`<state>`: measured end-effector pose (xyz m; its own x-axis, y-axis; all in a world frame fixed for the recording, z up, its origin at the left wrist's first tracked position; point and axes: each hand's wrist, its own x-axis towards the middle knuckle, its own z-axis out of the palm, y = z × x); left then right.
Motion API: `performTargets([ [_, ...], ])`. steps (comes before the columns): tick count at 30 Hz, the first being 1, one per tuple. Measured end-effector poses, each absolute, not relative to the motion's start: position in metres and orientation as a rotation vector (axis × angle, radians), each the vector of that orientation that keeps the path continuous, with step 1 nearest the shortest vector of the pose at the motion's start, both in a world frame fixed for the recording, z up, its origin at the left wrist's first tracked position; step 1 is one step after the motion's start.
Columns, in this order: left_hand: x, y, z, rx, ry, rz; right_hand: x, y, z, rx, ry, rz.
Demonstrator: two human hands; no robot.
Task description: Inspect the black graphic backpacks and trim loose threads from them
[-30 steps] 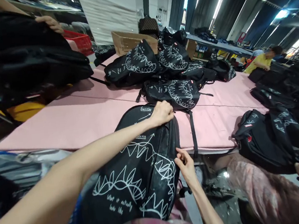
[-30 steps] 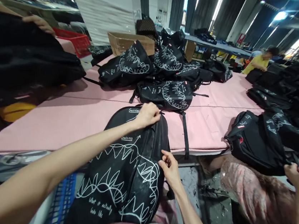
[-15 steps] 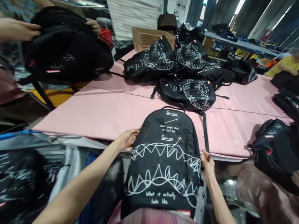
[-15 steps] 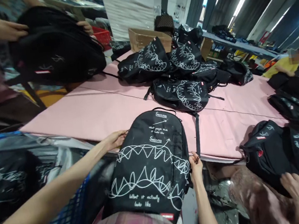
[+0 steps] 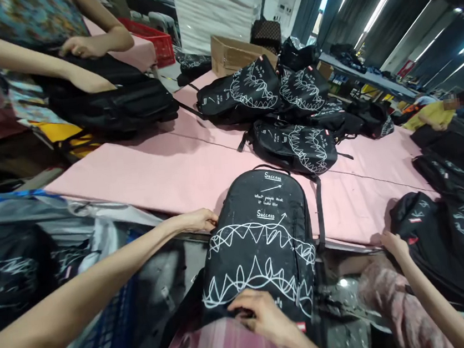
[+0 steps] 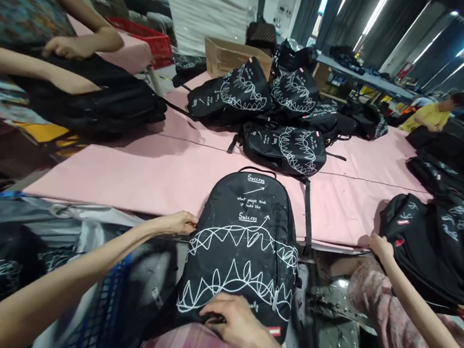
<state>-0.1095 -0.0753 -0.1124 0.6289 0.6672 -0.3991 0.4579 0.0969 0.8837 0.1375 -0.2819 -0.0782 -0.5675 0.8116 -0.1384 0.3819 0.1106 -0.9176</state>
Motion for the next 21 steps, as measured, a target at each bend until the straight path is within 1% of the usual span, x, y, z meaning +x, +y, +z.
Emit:
performTargets([
  [3, -0.107, -0.08, -0.114, 1.633, 0.933, 0.163, 0.125, -0.29, -0.111, -1.233, -1.859, 1.544],
  [5, -0.109, -0.087, -0.114, 1.728, 0.949, 0.205, 0.125, -0.289, -0.12, -1.247, -1.82, 1.57],
  [9, -0.118, -0.091, -0.104, 2.011, 1.089, 0.387, 0.126, -0.282, -0.112, -1.229, -1.83, 1.629],
  [12, -0.116, -0.077, -0.088, 2.11, 1.314, 0.557, 0.123, -0.277, -0.106, -1.217, -1.846, 1.656],
  [17, -0.089, -0.041, -0.07, 1.859, 1.582, 0.815, 0.123, -0.275, -0.115, -1.231, -1.855, 1.659],
  [21, -0.062, -0.044, -0.085, 1.593, 1.709, 0.819, 0.128, -0.272, -0.111, -1.203, -1.888, 1.672],
])
